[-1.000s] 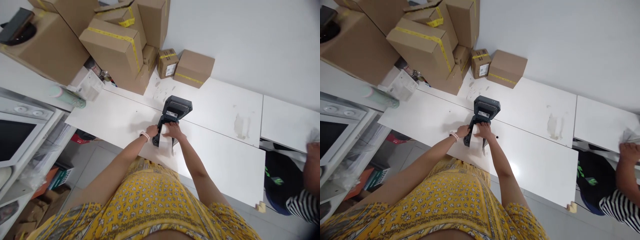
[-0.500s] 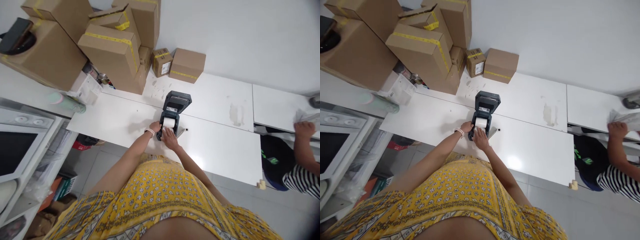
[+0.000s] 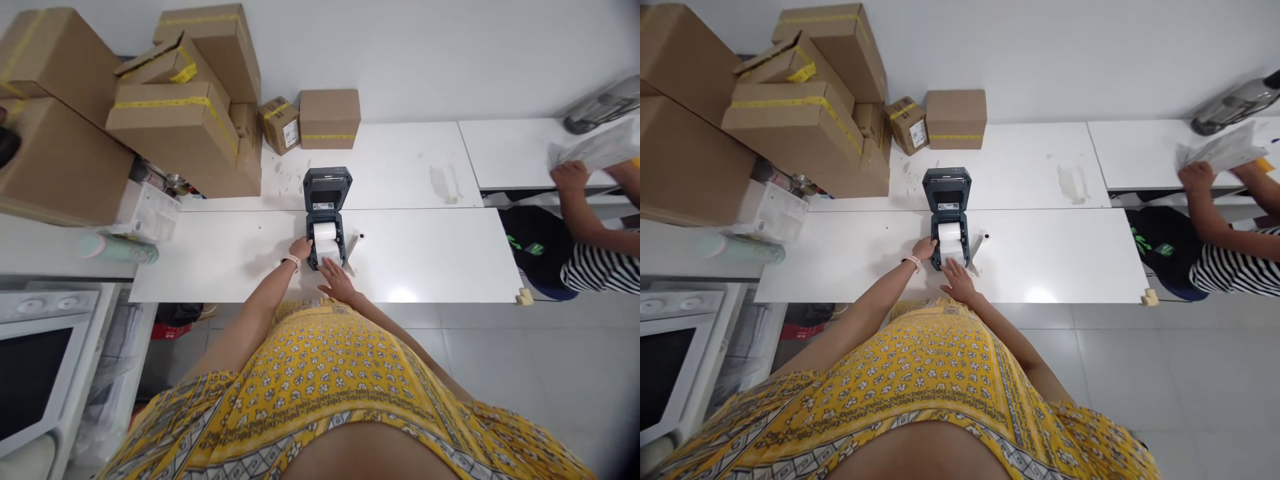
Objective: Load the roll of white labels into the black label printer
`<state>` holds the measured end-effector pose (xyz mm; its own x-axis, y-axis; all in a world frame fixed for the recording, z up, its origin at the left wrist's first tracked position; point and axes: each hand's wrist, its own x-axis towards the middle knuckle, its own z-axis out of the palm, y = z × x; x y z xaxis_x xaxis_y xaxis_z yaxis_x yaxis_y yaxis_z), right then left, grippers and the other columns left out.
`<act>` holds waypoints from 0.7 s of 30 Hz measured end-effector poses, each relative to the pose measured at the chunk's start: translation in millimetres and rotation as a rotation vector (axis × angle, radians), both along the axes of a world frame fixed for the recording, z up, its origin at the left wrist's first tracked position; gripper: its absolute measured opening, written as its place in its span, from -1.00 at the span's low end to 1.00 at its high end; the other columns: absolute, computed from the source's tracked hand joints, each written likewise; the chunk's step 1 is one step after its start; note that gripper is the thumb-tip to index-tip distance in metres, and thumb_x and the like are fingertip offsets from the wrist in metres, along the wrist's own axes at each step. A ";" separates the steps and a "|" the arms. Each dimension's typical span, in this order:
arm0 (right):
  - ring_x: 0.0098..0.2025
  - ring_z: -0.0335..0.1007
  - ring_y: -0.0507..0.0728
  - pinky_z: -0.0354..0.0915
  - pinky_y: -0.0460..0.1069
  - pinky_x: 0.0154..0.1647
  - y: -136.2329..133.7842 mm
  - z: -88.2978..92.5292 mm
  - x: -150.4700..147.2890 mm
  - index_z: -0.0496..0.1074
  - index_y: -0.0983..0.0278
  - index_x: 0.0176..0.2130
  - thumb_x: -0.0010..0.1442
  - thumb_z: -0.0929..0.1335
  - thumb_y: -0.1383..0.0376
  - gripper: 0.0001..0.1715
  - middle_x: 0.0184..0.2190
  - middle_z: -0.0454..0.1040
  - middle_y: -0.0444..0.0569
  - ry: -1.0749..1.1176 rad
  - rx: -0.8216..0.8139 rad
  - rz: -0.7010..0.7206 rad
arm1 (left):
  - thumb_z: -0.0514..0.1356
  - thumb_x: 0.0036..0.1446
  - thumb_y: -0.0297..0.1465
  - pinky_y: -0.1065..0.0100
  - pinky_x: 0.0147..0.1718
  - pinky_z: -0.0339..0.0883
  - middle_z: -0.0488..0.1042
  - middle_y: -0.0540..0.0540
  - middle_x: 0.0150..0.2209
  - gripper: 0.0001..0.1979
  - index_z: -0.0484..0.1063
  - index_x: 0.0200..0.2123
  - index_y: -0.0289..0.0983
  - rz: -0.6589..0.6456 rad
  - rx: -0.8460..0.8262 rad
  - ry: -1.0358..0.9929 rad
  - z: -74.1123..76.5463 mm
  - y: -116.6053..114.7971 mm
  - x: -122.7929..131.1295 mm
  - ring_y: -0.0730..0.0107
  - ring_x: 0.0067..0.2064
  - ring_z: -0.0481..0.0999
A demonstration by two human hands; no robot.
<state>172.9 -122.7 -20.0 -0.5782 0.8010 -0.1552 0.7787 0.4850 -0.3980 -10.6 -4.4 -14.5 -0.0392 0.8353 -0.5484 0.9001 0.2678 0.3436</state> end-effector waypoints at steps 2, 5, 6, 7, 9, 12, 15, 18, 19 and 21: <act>0.44 -0.14 0.27 0.04 0.17 0.35 3.4 3.8 -2.0 0.07 0.28 0.37 0.33 0.23 0.05 -0.26 0.42 -0.07 0.09 0.019 -0.008 -0.025 | -0.14 0.38 -0.20 0.25 -0.08 0.33 0.52 -0.25 0.01 -0.57 0.41 0.01 -0.26 -0.003 0.001 -0.008 0.7 0.6 0.1 0.12 0.03 0.52; 0.44 -0.15 0.25 -0.04 0.19 0.39 11.8 6.6 -3.5 0.05 0.27 0.38 0.36 0.19 0.08 -0.29 0.43 -0.08 0.07 0.022 0.062 -0.087 | -0.15 0.38 -0.20 0.27 -0.10 0.34 0.53 -0.23 0.01 -0.57 0.43 -0.01 -0.23 -0.003 0.005 -0.011 4.1 0.1 0.8 0.14 0.03 0.52; 0.45 -0.20 0.26 -0.09 0.21 0.40 15.2 6.1 -4.1 0.03 0.28 0.38 0.36 0.19 0.08 -0.28 0.43 -0.11 0.08 0.014 0.092 -0.113 | -0.14 0.38 -0.20 0.27 -0.10 0.34 0.53 -0.22 0.01 -0.57 0.44 -0.01 -0.23 -0.002 0.007 -0.006 5.3 -0.2 1.2 0.14 0.04 0.52; 0.46 -0.24 0.28 -0.12 0.23 0.40 18.3 5.1 -4.8 0.02 0.29 0.39 0.36 0.19 0.09 -0.27 0.44 -0.13 0.10 0.004 0.115 -0.136 | -0.14 0.37 -0.20 0.27 -0.10 0.34 0.53 -0.23 0.01 -0.58 0.44 -0.01 -0.23 -0.001 0.009 0.002 6.2 -0.5 1.6 0.13 0.04 0.51; 0.46 -0.26 0.30 -0.15 0.25 0.40 23.2 1.5 -7.1 0.02 0.31 0.39 0.35 0.20 0.08 -0.25 0.43 -0.12 0.13 -0.015 0.130 -0.160 | -0.12 0.37 -0.20 0.27 -0.10 0.33 0.52 -0.24 0.02 -0.58 0.43 0.01 -0.24 0.005 0.014 0.017 7.1 -0.8 2.2 0.12 0.06 0.51; 0.45 -0.22 0.32 -0.14 0.27 0.40 24.8 -3.9 -10.4 0.07 0.30 0.37 0.33 0.21 0.02 -0.24 0.42 -0.06 0.17 -0.031 0.120 -0.139 | -0.12 0.36 -0.20 0.25 -0.08 0.33 0.52 -0.25 0.02 -0.58 0.43 0.01 -0.25 0.011 0.017 0.017 5.3 -0.7 2.3 0.11 0.06 0.50; 0.44 -0.19 0.35 -0.17 0.31 0.39 21.7 -5.1 -8.9 0.10 0.27 0.36 0.32 0.22 -0.01 -0.25 0.41 -0.05 0.18 -0.035 0.125 -0.111 | -0.12 0.37 -0.19 0.22 -0.08 0.33 0.53 -0.25 0.01 -0.57 0.43 0.01 -0.24 0.024 0.018 0.005 2.5 -0.1 2.0 0.09 0.06 0.51; 0.44 -0.19 0.35 -0.21 0.36 0.38 18.0 -2.7 -1.4 0.09 0.24 0.36 0.32 0.23 0.01 -0.26 0.42 -0.07 0.17 -0.040 0.130 -0.079 | -0.11 0.37 -0.21 0.22 -0.07 0.32 0.53 -0.25 0.01 -0.59 0.43 0.02 -0.24 0.032 0.018 0.014 1.2 0.9 2.4 0.09 0.07 0.50; 0.44 -0.20 0.35 -0.23 0.36 0.39 17.0 -1.7 1.3 0.07 0.22 0.37 0.32 0.23 0.02 -0.26 0.42 -0.08 0.15 -0.038 0.131 -0.068 | -0.10 0.36 -0.21 0.22 -0.06 0.32 0.52 -0.25 0.02 -0.60 0.43 0.02 -0.24 0.032 0.017 0.017 1.2 1.0 2.8 0.09 0.07 0.50; 0.45 -0.22 0.34 -0.27 0.36 0.39 15.1 -0.3 5.4 0.04 0.20 0.38 0.33 0.24 0.05 -0.26 0.43 -0.12 0.12 -0.034 0.130 -0.053 | -0.09 0.36 -0.21 0.23 -0.04 0.32 0.52 -0.25 0.03 -0.60 0.43 0.02 -0.24 0.037 0.020 0.015 1.5 0.2 3.6 0.10 0.09 0.49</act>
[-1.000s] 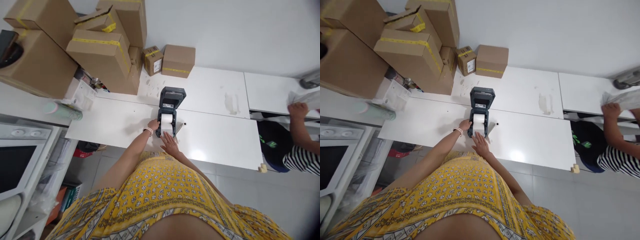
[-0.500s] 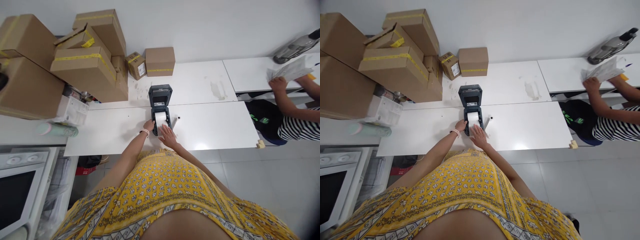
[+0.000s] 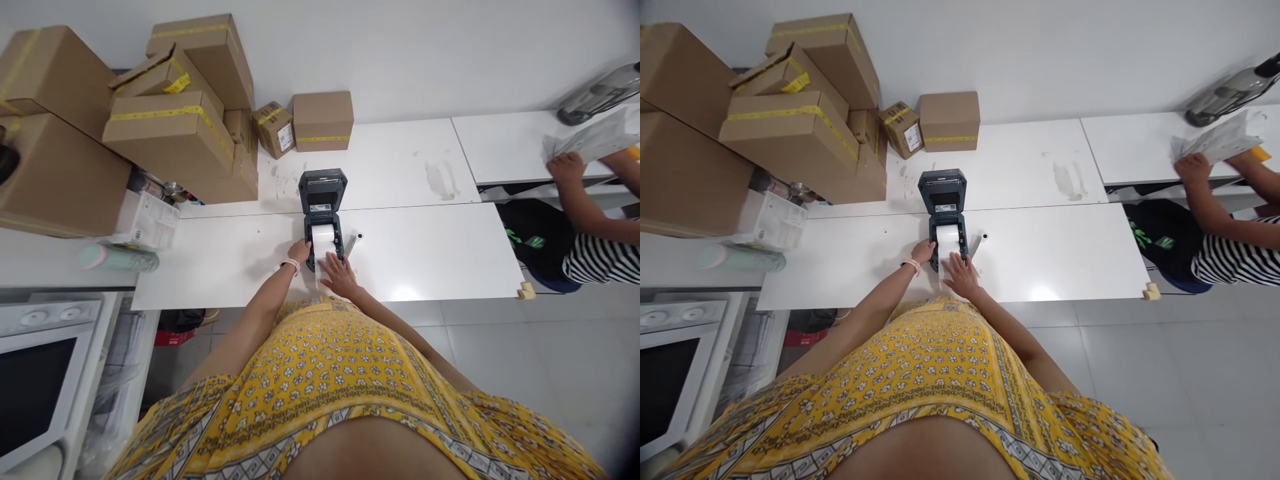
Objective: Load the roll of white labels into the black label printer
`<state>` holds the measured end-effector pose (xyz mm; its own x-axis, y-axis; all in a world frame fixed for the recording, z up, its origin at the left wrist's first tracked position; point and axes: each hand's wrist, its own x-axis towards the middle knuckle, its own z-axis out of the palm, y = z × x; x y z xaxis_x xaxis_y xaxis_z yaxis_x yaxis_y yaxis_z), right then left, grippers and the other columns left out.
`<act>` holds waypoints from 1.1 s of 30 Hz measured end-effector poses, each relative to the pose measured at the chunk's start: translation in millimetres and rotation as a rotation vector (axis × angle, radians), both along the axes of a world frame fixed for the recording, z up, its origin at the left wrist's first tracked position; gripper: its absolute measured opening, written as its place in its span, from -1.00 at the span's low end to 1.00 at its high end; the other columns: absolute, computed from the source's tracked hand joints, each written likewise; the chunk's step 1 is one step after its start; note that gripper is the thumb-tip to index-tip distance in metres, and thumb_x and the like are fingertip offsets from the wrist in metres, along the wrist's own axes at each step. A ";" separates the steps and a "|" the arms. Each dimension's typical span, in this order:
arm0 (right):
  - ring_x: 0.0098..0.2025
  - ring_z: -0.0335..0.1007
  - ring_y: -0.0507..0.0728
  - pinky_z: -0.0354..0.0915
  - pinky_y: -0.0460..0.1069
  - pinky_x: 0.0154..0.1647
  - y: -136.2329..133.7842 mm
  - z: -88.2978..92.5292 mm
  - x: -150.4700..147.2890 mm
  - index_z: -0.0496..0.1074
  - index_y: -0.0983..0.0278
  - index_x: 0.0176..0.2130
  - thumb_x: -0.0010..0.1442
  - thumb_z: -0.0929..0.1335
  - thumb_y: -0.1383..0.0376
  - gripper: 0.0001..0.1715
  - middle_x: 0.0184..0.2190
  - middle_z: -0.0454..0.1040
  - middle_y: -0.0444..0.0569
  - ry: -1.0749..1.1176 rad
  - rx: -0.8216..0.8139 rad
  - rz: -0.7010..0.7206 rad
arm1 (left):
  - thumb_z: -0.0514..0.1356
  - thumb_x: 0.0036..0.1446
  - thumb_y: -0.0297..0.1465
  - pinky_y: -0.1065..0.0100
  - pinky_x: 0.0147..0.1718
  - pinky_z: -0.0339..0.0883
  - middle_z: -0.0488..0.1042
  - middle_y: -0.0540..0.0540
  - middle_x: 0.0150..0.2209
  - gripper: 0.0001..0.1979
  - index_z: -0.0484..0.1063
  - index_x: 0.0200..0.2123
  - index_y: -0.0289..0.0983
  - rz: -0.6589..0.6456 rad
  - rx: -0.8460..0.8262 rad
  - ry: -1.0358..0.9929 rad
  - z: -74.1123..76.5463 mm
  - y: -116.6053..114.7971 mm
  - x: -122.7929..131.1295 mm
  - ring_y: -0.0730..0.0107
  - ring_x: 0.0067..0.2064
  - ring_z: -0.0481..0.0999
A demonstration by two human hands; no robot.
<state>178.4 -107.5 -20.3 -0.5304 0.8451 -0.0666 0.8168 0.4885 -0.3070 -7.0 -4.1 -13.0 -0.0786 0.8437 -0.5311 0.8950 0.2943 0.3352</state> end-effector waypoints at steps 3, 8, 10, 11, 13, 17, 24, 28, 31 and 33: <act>0.45 -0.23 0.33 -0.29 0.36 0.40 -3.5 -0.7 1.0 0.01 0.21 0.39 0.31 0.27 0.09 -0.22 0.43 -0.15 0.13 -0.002 -0.002 -0.001 | -0.07 0.36 -0.21 0.23 -0.02 0.31 0.52 -0.24 0.02 -0.62 0.44 0.01 -0.23 0.027 -0.008 -0.032 1.4 -3.0 -0.8 0.11 0.09 0.48; 0.42 -0.07 0.30 -0.19 0.30 0.41 -15.2 -9.6 1.1 0.12 0.27 0.35 0.28 0.29 0.19 -0.29 0.40 0.00 0.12 -0.001 -0.024 0.057 | -0.02 0.34 -0.19 0.19 0.10 0.25 0.47 -0.26 0.08 -0.55 0.33 0.17 -0.28 0.252 0.094 -0.171 20.0 10.7 -12.2 0.11 0.15 0.42; 0.41 -0.05 0.26 -0.08 0.25 0.40 -19.3 -13.6 3.9 0.15 0.25 0.33 0.28 0.29 0.23 -0.32 0.39 0.03 0.07 -0.006 -0.035 0.092 | -0.09 0.37 -0.19 0.15 0.18 0.16 0.41 -0.29 0.15 -0.51 0.26 0.23 -0.31 0.395 0.323 -0.223 39.4 33.7 -16.3 0.12 0.22 0.34; 0.42 -0.05 0.25 -0.04 0.23 0.39 -20.6 -15.1 5.3 0.15 0.25 0.33 0.28 0.29 0.24 -0.33 0.39 0.03 0.05 -0.009 -0.035 0.101 | -0.12 0.38 -0.18 0.14 0.22 0.10 0.35 -0.29 0.19 -0.50 0.26 0.22 -0.31 0.421 0.490 -0.283 51.8 49.1 -16.7 0.14 0.27 0.27; 0.42 -0.07 0.24 0.00 0.21 0.38 -21.5 -16.2 7.2 0.17 0.25 0.33 0.26 0.30 0.25 -0.32 0.39 0.03 0.04 -0.010 -0.030 0.105 | -0.12 0.38 -0.13 0.19 0.26 0.01 0.31 -0.25 0.23 -0.50 0.28 0.20 -0.26 0.367 0.725 -0.439 80.0 84.2 -13.0 0.21 0.30 0.19; 0.39 0.02 0.27 0.06 0.23 0.35 -21.6 -9.5 6.9 0.28 0.24 0.26 0.25 0.31 0.28 -0.40 0.36 0.12 0.05 0.054 -0.049 0.086 | 0.00 0.34 -0.12 0.26 0.16 0.14 0.46 -0.15 0.05 -0.61 0.44 0.00 -0.23 0.109 0.749 -0.627 132.5 140.7 6.9 0.26 0.15 0.36; 0.10 0.41 0.25 0.34 0.19 0.10 -16.5 22.9 22.9 0.42 0.19 0.11 0.38 0.16 0.09 -0.52 0.07 0.50 0.07 0.641 -0.044 -0.492 | 0.02 0.32 -0.27 0.29 -0.08 0.31 0.56 -0.13 -0.11 -0.67 0.55 -0.21 -0.28 -0.091 0.619 -0.583 154.6 91.1 13.8 0.25 -0.08 0.49; 0.01 0.43 0.23 0.37 0.16 0.00 -0.2 44.2 40.7 0.41 0.26 0.09 0.35 0.15 -0.02 -0.43 0.05 0.49 0.13 0.872 -0.051 -0.856 | 0.04 0.31 -0.32 0.19 0.07 0.27 0.52 -0.12 -0.01 -0.70 0.54 -0.07 -0.23 -0.236 0.661 -0.484 120.8 13.4 7.2 0.24 0.05 0.44; 0.05 0.40 0.22 0.35 0.14 0.02 11.0 53.6 45.8 0.41 0.26 0.09 0.34 0.16 -0.01 -0.44 0.07 0.47 0.13 0.915 -0.034 -0.899 | 0.03 0.32 -0.34 0.10 0.19 0.18 0.48 -0.15 0.07 -0.71 0.54 -0.08 -0.21 -0.313 0.666 -0.369 79.3 -35.8 7.1 0.20 0.19 0.34; 0.04 0.39 0.22 0.34 0.15 0.03 17.4 54.7 42.7 0.40 0.25 0.09 0.35 0.15 -0.01 -0.45 0.06 0.47 0.13 0.884 -0.007 -0.871 | 0.04 0.32 -0.36 0.08 0.23 0.14 0.45 -0.17 0.11 -0.72 0.53 -0.07 -0.23 -0.363 0.670 -0.325 53.7 -57.5 7.6 0.19 0.25 0.28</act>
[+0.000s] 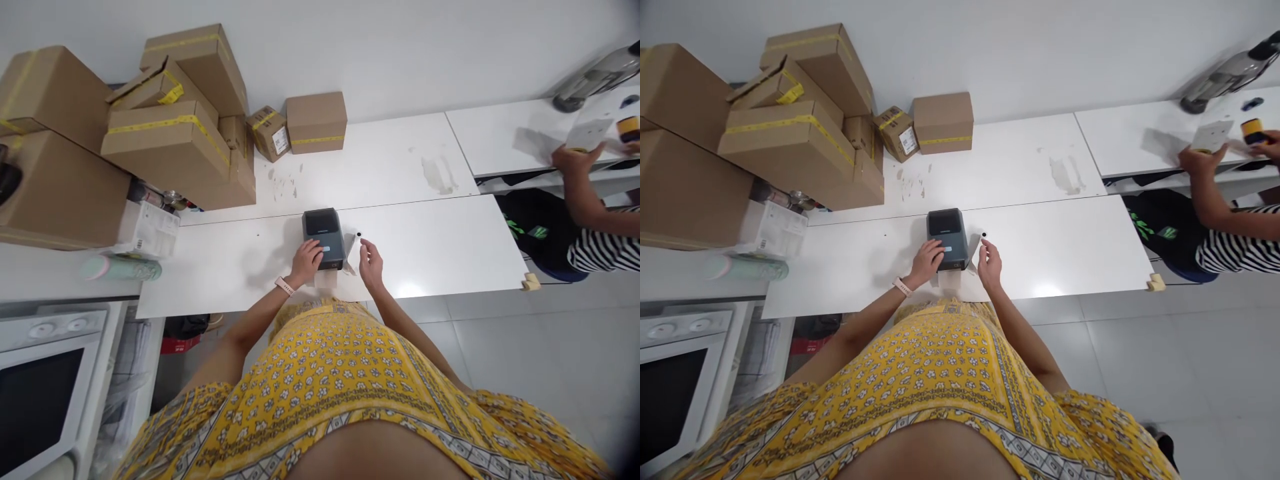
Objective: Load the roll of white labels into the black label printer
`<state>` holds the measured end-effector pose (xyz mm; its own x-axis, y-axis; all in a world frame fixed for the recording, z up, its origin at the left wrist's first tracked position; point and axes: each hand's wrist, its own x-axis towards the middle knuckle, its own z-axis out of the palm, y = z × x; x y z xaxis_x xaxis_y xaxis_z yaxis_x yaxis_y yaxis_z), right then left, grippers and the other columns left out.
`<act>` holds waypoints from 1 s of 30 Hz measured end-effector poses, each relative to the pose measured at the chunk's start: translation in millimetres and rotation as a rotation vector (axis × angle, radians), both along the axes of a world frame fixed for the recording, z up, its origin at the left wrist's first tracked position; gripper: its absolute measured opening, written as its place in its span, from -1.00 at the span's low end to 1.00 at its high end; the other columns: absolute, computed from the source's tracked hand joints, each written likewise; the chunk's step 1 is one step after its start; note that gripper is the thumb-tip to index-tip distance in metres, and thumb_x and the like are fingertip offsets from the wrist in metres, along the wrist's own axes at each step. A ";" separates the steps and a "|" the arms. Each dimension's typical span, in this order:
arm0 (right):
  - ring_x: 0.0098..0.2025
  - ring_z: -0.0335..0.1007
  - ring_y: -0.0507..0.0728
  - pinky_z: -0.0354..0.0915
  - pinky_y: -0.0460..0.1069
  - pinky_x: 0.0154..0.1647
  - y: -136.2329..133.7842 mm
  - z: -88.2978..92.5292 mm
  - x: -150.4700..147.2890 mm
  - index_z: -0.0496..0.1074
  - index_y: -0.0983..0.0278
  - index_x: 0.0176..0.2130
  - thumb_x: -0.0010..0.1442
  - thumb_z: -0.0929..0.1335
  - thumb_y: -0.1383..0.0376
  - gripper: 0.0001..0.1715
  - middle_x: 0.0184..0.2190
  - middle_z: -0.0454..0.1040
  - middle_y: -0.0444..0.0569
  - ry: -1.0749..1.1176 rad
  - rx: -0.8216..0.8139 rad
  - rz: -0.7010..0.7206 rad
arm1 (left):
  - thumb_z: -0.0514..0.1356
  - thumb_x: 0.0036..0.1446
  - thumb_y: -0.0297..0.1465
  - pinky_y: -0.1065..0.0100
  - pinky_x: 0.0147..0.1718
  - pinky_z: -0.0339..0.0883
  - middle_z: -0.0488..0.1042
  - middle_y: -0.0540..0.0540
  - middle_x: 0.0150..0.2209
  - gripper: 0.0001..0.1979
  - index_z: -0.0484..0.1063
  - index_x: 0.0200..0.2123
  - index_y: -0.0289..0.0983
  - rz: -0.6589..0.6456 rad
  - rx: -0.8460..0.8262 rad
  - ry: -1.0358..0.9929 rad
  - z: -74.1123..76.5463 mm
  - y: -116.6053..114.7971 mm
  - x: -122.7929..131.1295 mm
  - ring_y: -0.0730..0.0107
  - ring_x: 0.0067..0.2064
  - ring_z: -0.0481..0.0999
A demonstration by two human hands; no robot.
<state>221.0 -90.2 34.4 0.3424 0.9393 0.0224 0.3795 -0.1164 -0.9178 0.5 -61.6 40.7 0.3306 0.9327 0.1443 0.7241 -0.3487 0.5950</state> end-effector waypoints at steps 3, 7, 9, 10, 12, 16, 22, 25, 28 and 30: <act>0.08 0.36 0.23 0.28 0.19 0.11 13.2 -4.1 -14.1 0.37 0.24 0.12 0.38 0.11 0.02 -0.45 0.05 0.46 0.13 -0.140 0.079 0.060 | 0.01 0.33 -0.40 0.07 0.24 0.12 0.42 -0.16 0.16 -0.70 0.50 -0.02 -0.22 -0.025 0.047 0.024 -21.9 -10.7 0.1 0.21 0.29 0.23; 0.27 0.16 0.23 0.11 0.22 0.27 42.6 -13.9 -42.6 0.29 0.29 0.20 0.42 0.05 0.11 -0.44 0.19 0.34 0.16 -0.383 0.177 0.151 | -0.05 0.36 -0.37 0.08 0.16 0.20 0.55 -0.22 -0.06 -0.66 0.53 -0.13 -0.26 0.088 0.036 0.054 -23.1 10.5 8.0 0.18 0.13 0.41; 0.32 0.07 0.23 0.05 0.22 0.30 57.0 -20.3 -55.8 0.23 0.29 0.25 0.43 0.03 0.15 -0.43 0.27 0.25 0.15 -0.481 0.175 0.181 | -0.10 0.37 -0.34 0.07 0.17 0.18 0.55 -0.26 -0.08 -0.62 0.52 -0.11 -0.29 0.186 0.020 0.083 -21.2 26.3 17.4 0.14 0.11 0.42; 0.34 0.03 0.23 0.02 0.22 0.31 62.2 -23.7 -61.0 0.20 0.29 0.27 0.43 0.03 0.16 -0.43 0.30 0.20 0.14 -0.524 0.168 0.192 | -0.11 0.37 -0.33 0.05 0.19 0.14 0.52 -0.30 -0.02 -0.60 0.49 -0.05 -0.31 0.247 0.029 0.093 -21.2 32.8 22.6 0.12 0.15 0.38; 0.37 -0.02 0.22 -0.04 0.22 0.34 66.8 -30.4 -67.9 0.17 0.29 0.30 0.42 0.04 0.18 -0.43 0.34 0.14 0.11 -0.596 0.166 0.219 | -0.09 0.36 -0.31 -0.01 0.27 0.00 0.34 -0.36 0.19 -0.57 0.37 0.13 -0.38 0.367 0.070 0.104 -23.3 40.9 31.9 0.07 0.30 0.20; 0.38 -0.05 0.21 -0.11 0.22 0.37 60.9 -40.4 -70.7 0.17 0.34 0.30 0.41 0.07 0.21 -0.43 0.35 0.14 0.14 -0.683 0.167 0.253 | -0.02 0.31 -0.30 -0.10 0.34 -0.31 -0.04 -0.35 0.40 -0.43 0.11 0.32 -0.43 0.366 0.122 0.113 -33.6 41.2 40.0 0.06 0.43 -0.17; 0.37 -0.01 0.19 -0.11 0.20 0.37 57.4 -45.8 -68.4 0.21 0.35 0.28 0.39 0.09 0.25 -0.45 0.33 0.17 0.16 -0.702 0.168 0.263 | -0.03 0.29 -0.34 -0.12 0.35 -0.36 -0.04 -0.31 0.40 -0.42 0.09 0.33 -0.38 0.314 0.127 0.079 -44.8 40.0 38.2 0.12 0.44 -0.20; 0.38 -0.02 0.21 -0.09 0.23 0.37 57.7 -48.2 -66.6 0.20 0.32 0.29 0.38 0.10 0.25 -0.44 0.34 0.16 0.15 -0.645 0.165 0.296 | -0.03 0.29 -0.33 -0.13 0.35 -0.36 -0.03 -0.31 0.40 -0.44 0.11 0.32 -0.36 0.321 0.097 0.051 -45.3 40.0 37.7 0.12 0.44 -0.17; 0.39 -0.04 0.23 -0.07 0.27 0.36 56.6 -49.9 -63.9 0.16 0.26 0.31 0.37 0.10 0.23 -0.42 0.35 0.13 0.13 -0.569 0.152 0.321 | -0.04 0.29 -0.34 -0.14 0.35 -0.35 0.00 -0.32 0.39 -0.45 0.13 0.31 -0.34 0.322 0.044 0.012 -42.6 38.6 37.5 0.11 0.43 -0.14; 0.40 -0.06 0.25 -0.06 0.30 0.35 56.0 -49.5 -62.7 0.14 0.24 0.32 0.36 0.10 0.22 -0.41 0.36 0.11 0.13 -0.521 0.126 0.333 | -0.03 0.28 -0.35 -0.15 0.34 -0.35 0.01 -0.32 0.39 -0.46 0.14 0.31 -0.33 0.308 0.009 -0.003 -39.1 38.2 37.7 0.11 0.43 -0.12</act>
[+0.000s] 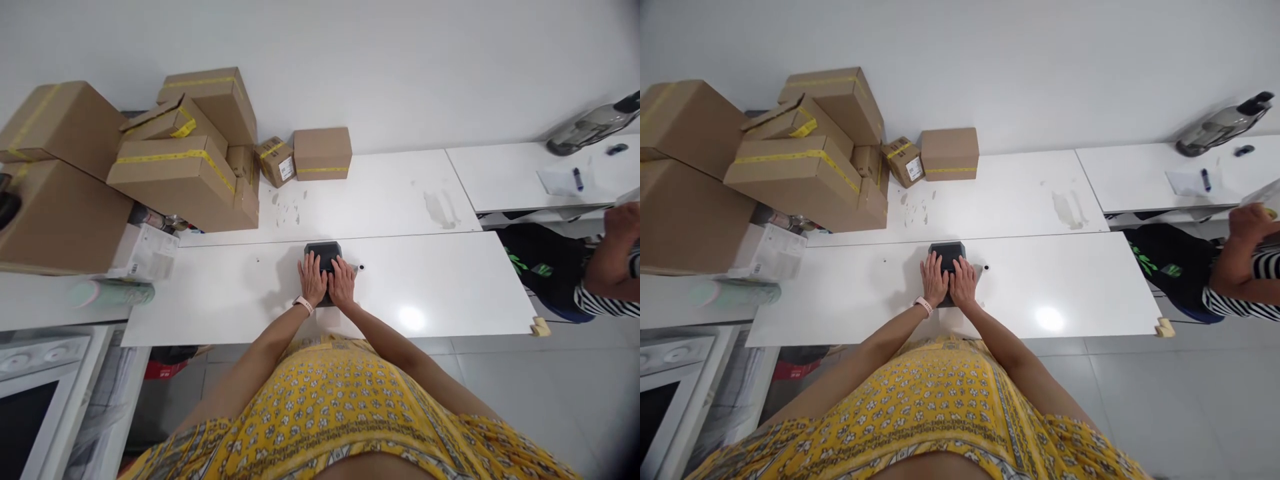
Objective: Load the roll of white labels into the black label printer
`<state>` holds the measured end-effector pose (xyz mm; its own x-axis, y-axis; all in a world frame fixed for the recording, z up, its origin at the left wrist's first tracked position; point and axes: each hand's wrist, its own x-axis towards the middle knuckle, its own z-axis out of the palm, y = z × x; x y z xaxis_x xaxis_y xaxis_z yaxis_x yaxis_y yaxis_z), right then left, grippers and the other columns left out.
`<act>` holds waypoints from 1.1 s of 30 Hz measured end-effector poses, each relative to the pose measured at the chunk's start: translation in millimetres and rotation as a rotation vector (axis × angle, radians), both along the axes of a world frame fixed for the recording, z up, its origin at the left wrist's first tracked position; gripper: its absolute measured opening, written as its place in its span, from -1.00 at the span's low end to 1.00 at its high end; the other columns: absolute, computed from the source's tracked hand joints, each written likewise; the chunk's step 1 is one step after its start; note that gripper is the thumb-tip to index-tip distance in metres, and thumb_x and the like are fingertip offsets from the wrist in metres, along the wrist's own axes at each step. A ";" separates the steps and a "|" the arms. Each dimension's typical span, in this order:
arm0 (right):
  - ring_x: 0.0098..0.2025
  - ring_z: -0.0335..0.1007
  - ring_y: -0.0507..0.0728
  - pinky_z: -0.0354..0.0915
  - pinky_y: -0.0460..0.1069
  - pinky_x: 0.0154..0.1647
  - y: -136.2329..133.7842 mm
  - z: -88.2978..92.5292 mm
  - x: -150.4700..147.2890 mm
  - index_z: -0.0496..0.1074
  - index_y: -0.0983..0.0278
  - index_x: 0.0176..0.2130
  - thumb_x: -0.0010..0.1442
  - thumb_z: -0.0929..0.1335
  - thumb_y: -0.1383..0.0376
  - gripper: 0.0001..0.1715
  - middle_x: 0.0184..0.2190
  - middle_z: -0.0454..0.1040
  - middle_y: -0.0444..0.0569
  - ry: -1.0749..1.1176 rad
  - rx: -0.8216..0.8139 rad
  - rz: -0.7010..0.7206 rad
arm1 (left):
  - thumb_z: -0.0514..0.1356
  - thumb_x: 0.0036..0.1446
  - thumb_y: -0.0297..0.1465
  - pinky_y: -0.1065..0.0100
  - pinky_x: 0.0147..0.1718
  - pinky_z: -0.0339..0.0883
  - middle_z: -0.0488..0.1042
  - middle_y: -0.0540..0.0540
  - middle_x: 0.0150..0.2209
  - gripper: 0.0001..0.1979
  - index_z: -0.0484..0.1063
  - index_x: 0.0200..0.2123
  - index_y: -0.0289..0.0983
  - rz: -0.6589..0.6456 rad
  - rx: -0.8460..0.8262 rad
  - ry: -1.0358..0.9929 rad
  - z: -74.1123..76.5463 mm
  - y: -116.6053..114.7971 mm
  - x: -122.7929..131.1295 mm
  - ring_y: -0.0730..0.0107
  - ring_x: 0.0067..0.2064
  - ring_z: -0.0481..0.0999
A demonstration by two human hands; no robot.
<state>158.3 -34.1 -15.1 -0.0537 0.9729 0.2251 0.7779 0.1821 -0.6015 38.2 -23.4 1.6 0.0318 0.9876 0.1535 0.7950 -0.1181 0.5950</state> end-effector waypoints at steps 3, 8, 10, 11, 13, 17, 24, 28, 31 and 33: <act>0.41 -0.08 0.26 -0.07 0.32 0.35 0.8 2.4 -0.3 0.12 0.23 0.33 0.37 0.09 0.19 -0.40 0.37 0.08 0.12 0.043 -0.042 -0.004 | -0.03 0.28 -0.35 -0.15 0.34 -0.35 0.01 -0.30 0.39 -0.46 0.14 0.30 -0.32 -0.004 -0.021 -0.028 4.7 2.2 0.8 0.12 0.43 -0.13; 0.44 -0.17 0.21 -0.11 0.22 0.39 0.7 6.7 1.3 0.09 0.18 0.35 0.42 0.03 0.13 -0.41 0.39 0.04 0.02 0.068 -0.030 0.076 | -0.06 0.31 -0.29 -0.02 0.34 -0.18 0.00 -0.34 0.39 -0.44 0.08 0.32 -0.36 0.150 -0.050 -0.156 -0.9 -1.7 -0.9 0.16 0.42 -0.08; 0.46 -0.24 0.19 -0.11 0.20 0.39 -2.8 7.6 6.5 0.10 0.19 0.35 0.43 0.01 0.13 -0.40 0.41 0.01 -0.01 0.060 -0.021 0.153 | -0.03 0.32 -0.23 0.05 0.31 -0.07 0.03 -0.35 0.38 -0.41 0.04 0.34 -0.35 0.201 -0.134 -0.226 -7.0 -16.2 -7.9 0.15 0.40 0.02; 0.46 -0.27 0.19 -0.10 0.21 0.39 -5.2 7.7 10.2 0.10 0.20 0.35 0.43 0.00 0.13 -0.40 0.41 0.00 -0.01 0.058 -0.020 0.188 | 0.00 0.30 -0.19 0.08 0.29 -0.01 0.07 -0.35 0.36 -0.38 0.04 0.34 -0.34 0.205 -0.199 -0.259 -10.1 -26.6 -13.5 0.14 0.37 0.08; 0.47 -0.30 0.18 -0.07 0.23 0.38 -10.4 7.6 18.8 0.10 0.22 0.35 0.43 0.01 0.14 -0.40 0.42 -0.01 -0.01 0.063 -0.034 0.245 | 0.10 0.24 -0.11 0.13 0.21 0.13 0.24 -0.35 0.28 -0.34 0.12 0.31 -0.31 0.173 -0.377 -0.328 -15.1 -50.8 -28.6 0.09 0.29 0.25; 0.47 -0.27 0.17 -0.03 0.28 0.39 -16.1 6.1 33.3 0.15 0.19 0.33 0.42 0.04 0.12 -0.41 0.41 0.01 -0.06 0.088 -0.096 0.317 | 0.24 0.05 0.03 0.21 -0.05 0.34 0.54 -0.27 -0.06 -0.43 0.46 -0.05 -0.31 0.069 -0.896 -0.548 -19.2 -88.7 -58.0 0.11 -0.04 0.54; 0.46 -0.21 0.17 -0.06 0.32 0.40 -14.7 7.6 36.2 0.22 0.19 0.29 0.42 0.03 0.04 -0.38 0.38 0.08 -0.07 0.163 -0.098 0.306 | 0.47 -0.23 -0.14 0.26 -0.19 0.35 0.48 -0.10 -0.40 -0.56 0.47 -0.41 -0.33 0.087 -1.105 -0.878 -24.6 -93.0 -41.5 0.33 -0.28 0.48; 0.46 -0.22 0.15 -0.09 0.29 0.42 -16.0 8.9 35.6 0.24 0.19 0.28 0.42 0.01 0.02 -0.37 0.39 0.07 -0.08 0.155 -0.103 0.303 | 0.50 -0.26 -0.27 0.25 -0.21 0.37 0.42 -0.03 -0.46 -0.62 0.41 -0.49 -0.33 0.200 -1.059 -1.028 -28.0 -94.8 -27.6 0.39 -0.32 0.44; 0.46 -0.24 0.13 -0.11 0.26 0.43 -16.4 7.2 35.6 0.25 0.20 0.27 0.42 0.00 0.01 -0.35 0.39 0.06 -0.08 0.150 -0.090 0.301 | 0.50 -0.24 -0.30 0.26 -0.22 0.38 0.36 0.03 -0.52 -0.62 0.35 -0.54 -0.31 0.212 -1.048 -1.061 -28.6 -98.4 -28.1 0.45 -0.37 0.40; 0.46 -0.25 0.13 -0.11 0.25 0.43 -16.5 6.6 35.4 0.25 0.22 0.27 0.42 0.02 0.02 -0.36 0.39 0.05 -0.06 0.137 -0.082 0.304 | 0.49 -0.22 -0.30 0.28 -0.28 0.36 0.32 0.04 -0.56 -0.61 0.31 -0.59 -0.31 0.203 -1.049 -0.953 -28.1 -99.4 -29.7 0.46 -0.41 0.36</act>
<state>193.8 -50.7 -8.5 -0.3188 0.9322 0.1716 0.6062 0.3397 -0.7191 8.5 -122.8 -26.5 0.1802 0.6305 -0.7550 -0.0008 0.7677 0.6408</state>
